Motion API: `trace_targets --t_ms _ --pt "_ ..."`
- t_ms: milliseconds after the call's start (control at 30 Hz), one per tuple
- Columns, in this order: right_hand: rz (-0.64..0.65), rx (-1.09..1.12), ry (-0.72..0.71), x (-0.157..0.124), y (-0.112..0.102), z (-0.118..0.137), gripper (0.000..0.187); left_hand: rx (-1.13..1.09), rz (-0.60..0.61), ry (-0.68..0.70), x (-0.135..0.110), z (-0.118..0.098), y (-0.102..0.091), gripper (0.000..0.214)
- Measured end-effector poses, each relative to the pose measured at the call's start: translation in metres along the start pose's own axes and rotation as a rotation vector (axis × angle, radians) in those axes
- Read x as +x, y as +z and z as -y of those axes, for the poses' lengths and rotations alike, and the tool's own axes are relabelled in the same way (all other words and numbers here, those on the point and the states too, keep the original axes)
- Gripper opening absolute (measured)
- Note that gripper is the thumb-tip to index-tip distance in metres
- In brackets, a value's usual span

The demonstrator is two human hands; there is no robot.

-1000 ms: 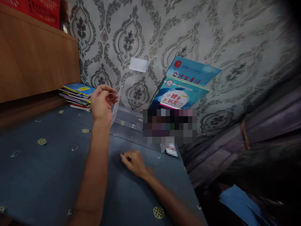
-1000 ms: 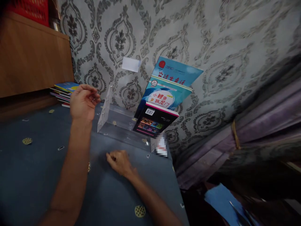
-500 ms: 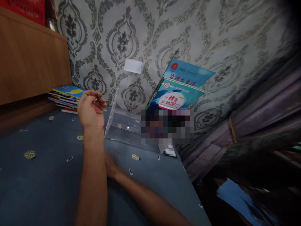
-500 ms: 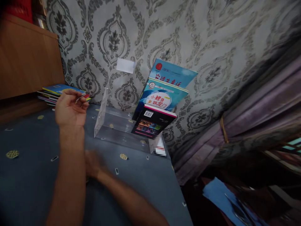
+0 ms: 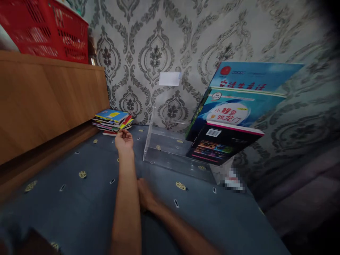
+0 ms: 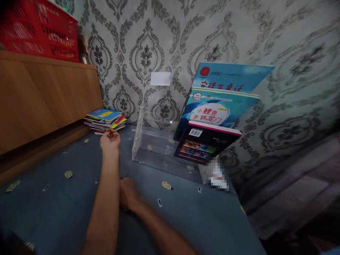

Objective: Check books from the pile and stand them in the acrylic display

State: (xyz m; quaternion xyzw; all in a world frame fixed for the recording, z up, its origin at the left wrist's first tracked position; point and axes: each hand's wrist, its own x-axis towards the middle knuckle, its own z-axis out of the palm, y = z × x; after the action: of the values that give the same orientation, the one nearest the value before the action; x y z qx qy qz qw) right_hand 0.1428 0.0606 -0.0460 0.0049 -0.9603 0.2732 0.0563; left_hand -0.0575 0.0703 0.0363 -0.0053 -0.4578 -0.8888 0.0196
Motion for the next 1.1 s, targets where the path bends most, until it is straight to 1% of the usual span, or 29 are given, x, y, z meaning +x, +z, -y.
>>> trace_targets --t_ms 67,133,200,267,367,433,533,700,833,967,1100 --pt "-0.025 0.007 0.037 0.0 -0.002 0.005 0.027 0.169 -0.022 0.071 0.02 -0.001 0.001 0.008" --pt "-0.026 0.02 0.07 0.0 -0.005 0.011 0.028 0.371 -0.027 0.159 0.042 -0.007 0.002 0.017" --pt "-0.008 0.024 0.082 0.001 -0.007 0.016 0.034 0.596 0.001 0.267 0.062 -0.015 0.003 0.025" --pt "-0.008 0.015 0.087 0.003 -0.008 0.018 0.039 0.826 0.07 0.373 0.077 -0.02 0.0 0.031" --pt "-0.004 -0.007 0.09 0.004 -0.006 0.016 0.039 1.139 0.218 0.487 0.091 -0.021 -0.004 0.038" --pt "-0.002 -0.033 0.091 0.004 -0.005 0.015 0.037 1.313 0.297 0.53 0.099 -0.018 -0.006 0.043" --pt "0.002 -0.078 0.091 0.002 -0.005 0.016 0.035 1.526 0.369 0.563 0.113 -0.016 -0.003 0.048" --pt "0.033 -0.111 0.096 0.001 -0.008 0.019 0.035 1.794 0.424 0.602 0.14 -0.019 0.003 0.045" --pt "0.019 -0.104 0.098 0.002 -0.006 0.017 0.033 1.957 0.481 0.653 0.152 -0.021 0.003 0.044" --pt "0.011 -0.091 0.09 0.003 -0.005 0.015 0.034 2.066 0.56 0.733 0.153 -0.025 -0.003 0.045" --pt "-0.006 -0.071 0.088 0.002 -0.006 0.016 0.036 2.121 0.66 0.822 0.145 -0.038 -0.015 0.042"
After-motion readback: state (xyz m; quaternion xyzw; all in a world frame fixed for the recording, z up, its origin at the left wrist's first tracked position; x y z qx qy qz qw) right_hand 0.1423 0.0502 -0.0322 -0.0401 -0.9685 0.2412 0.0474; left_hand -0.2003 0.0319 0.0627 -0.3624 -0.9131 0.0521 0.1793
